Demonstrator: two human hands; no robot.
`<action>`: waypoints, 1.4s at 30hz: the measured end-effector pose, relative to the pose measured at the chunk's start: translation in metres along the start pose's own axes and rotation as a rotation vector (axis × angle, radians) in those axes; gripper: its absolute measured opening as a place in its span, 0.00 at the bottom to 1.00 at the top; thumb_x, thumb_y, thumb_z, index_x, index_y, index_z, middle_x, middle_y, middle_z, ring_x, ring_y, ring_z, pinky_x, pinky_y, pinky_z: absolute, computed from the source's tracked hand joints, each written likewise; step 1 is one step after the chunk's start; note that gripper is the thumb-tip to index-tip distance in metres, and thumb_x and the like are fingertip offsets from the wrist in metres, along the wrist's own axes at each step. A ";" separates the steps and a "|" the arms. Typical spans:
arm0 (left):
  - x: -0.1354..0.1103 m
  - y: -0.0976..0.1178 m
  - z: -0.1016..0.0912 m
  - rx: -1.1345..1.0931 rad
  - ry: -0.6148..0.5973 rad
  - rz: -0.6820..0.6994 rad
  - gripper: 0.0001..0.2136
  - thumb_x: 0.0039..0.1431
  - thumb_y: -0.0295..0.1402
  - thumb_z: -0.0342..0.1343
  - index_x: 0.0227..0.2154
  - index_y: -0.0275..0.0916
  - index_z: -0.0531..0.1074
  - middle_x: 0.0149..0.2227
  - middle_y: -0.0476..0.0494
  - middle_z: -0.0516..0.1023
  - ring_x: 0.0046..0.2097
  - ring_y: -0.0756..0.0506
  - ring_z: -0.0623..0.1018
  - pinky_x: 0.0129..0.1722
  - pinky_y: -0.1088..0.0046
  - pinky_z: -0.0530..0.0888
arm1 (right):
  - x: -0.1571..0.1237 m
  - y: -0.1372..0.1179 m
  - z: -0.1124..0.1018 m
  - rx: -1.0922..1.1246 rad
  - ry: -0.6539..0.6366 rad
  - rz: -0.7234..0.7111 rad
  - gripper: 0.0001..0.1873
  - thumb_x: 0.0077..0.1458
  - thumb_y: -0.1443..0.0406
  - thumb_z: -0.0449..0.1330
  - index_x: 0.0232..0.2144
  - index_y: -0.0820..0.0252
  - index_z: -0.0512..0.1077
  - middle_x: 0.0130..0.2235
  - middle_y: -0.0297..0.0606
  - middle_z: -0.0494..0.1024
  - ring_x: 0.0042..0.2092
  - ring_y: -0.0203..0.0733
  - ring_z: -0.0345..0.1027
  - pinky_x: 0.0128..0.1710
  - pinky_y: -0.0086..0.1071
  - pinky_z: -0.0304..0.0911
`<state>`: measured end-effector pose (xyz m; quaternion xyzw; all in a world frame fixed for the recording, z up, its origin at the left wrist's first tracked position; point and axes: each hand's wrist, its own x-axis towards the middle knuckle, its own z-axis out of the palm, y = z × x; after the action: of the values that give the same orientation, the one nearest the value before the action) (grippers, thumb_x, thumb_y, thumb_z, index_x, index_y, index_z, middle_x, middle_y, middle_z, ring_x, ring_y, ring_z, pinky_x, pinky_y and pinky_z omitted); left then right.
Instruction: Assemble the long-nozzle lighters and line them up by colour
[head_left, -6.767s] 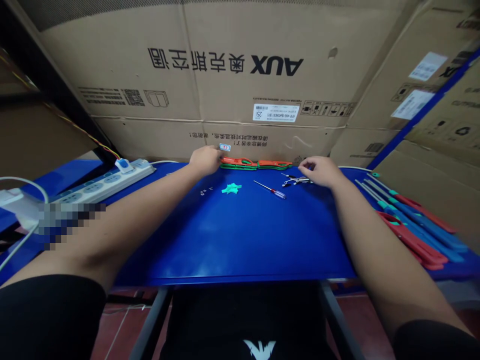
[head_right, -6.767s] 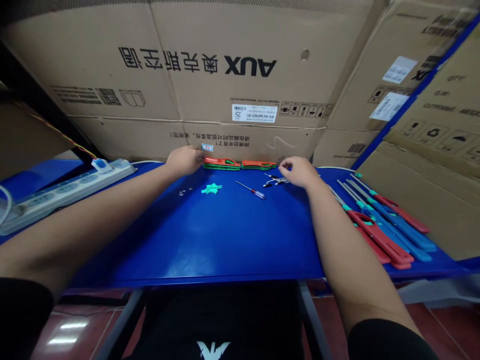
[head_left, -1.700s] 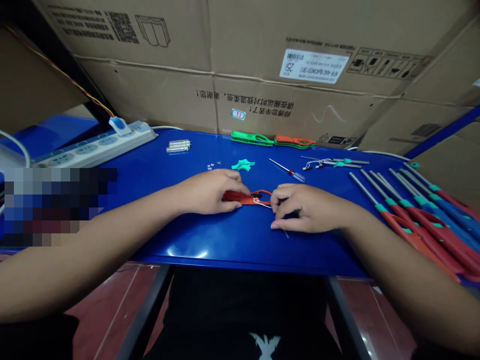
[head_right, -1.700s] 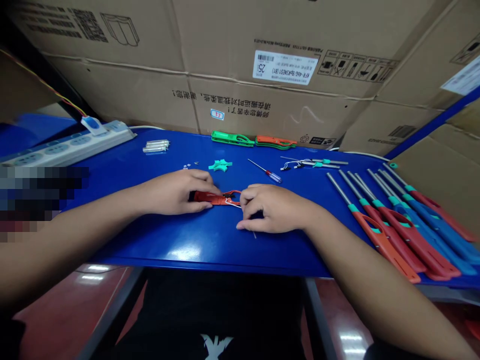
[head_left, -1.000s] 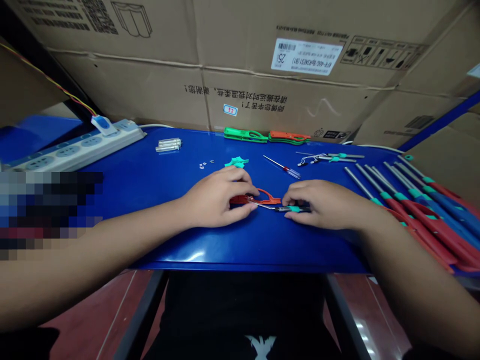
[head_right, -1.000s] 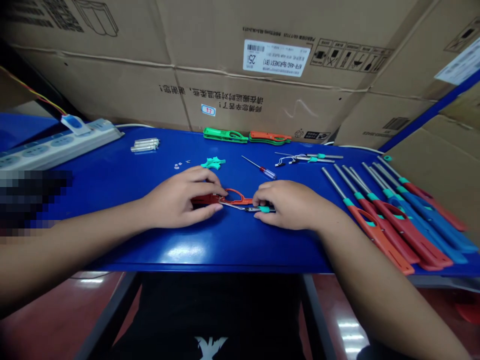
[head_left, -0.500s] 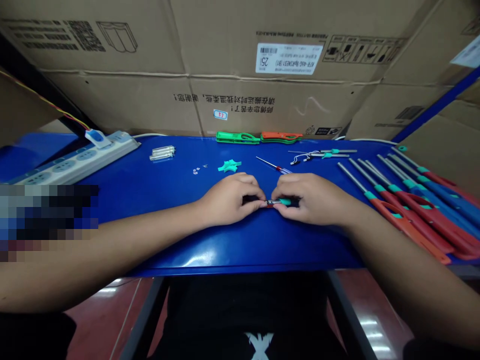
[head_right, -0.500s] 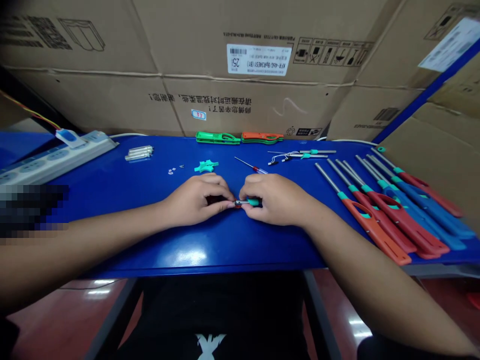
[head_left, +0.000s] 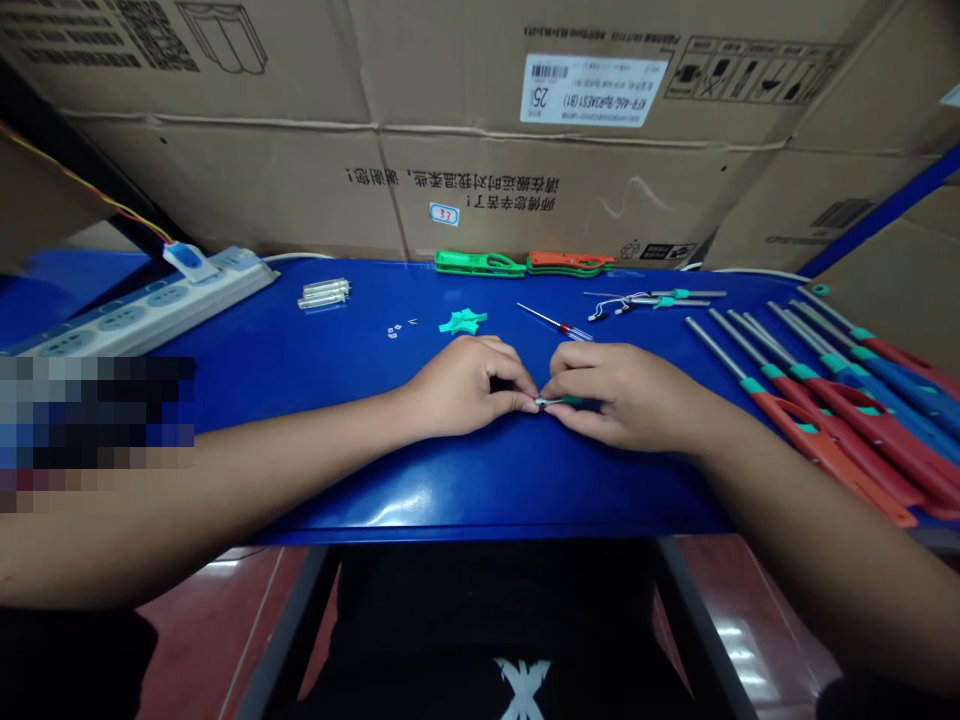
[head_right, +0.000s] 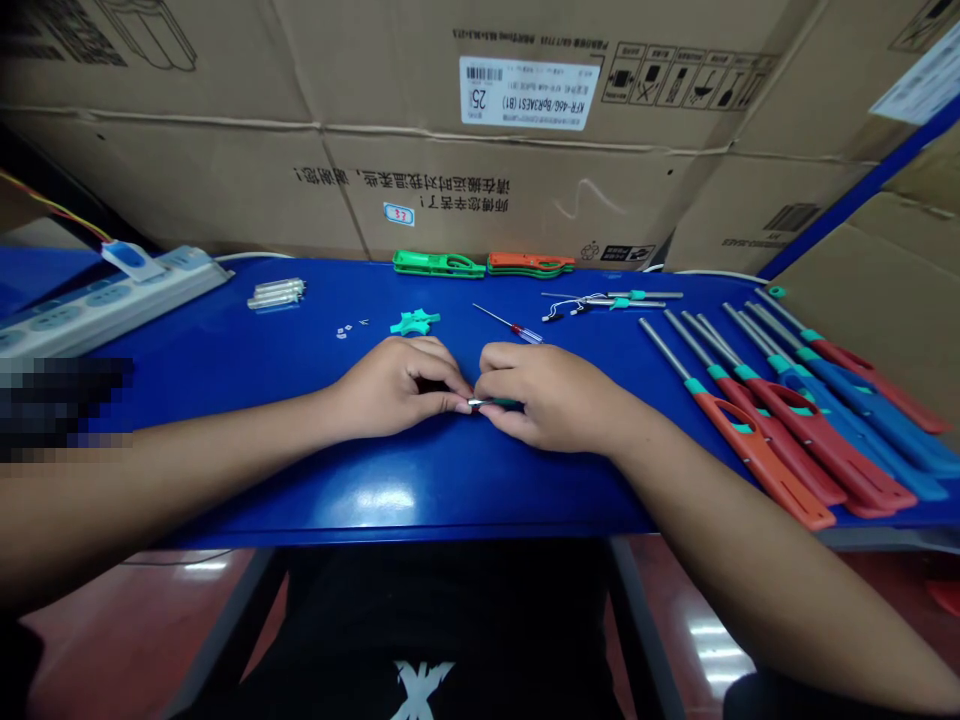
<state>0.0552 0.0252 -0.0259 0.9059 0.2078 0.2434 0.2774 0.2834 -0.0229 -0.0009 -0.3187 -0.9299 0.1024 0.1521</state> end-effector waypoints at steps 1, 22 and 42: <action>0.001 -0.001 0.000 -0.001 -0.009 -0.012 0.04 0.59 0.34 0.64 0.33 0.40 0.81 0.33 0.47 0.82 0.38 0.47 0.79 0.44 0.69 0.72 | 0.000 0.000 0.000 -0.007 -0.006 -0.004 0.10 0.62 0.65 0.56 0.39 0.61 0.77 0.40 0.42 0.75 0.38 0.40 0.69 0.38 0.33 0.63; -0.018 -0.024 -0.039 0.067 -0.191 0.025 0.07 0.63 0.34 0.59 0.40 0.42 0.80 0.43 0.43 0.80 0.44 0.47 0.79 0.48 0.70 0.74 | 0.003 0.004 -0.002 0.037 -0.117 0.226 0.15 0.64 0.62 0.56 0.45 0.57 0.81 0.43 0.42 0.80 0.43 0.44 0.73 0.45 0.38 0.65; -0.015 -0.030 -0.033 -0.028 -0.178 -0.146 0.08 0.61 0.38 0.60 0.35 0.39 0.79 0.40 0.44 0.79 0.42 0.48 0.78 0.46 0.69 0.74 | 0.010 0.000 0.006 -0.054 -0.115 0.376 0.15 0.64 0.63 0.54 0.39 0.58 0.81 0.41 0.41 0.82 0.41 0.45 0.73 0.42 0.39 0.64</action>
<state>0.0174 0.0534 -0.0244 0.9024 0.2445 0.1442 0.3243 0.2742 -0.0172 -0.0047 -0.4843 -0.8636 0.1222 0.0681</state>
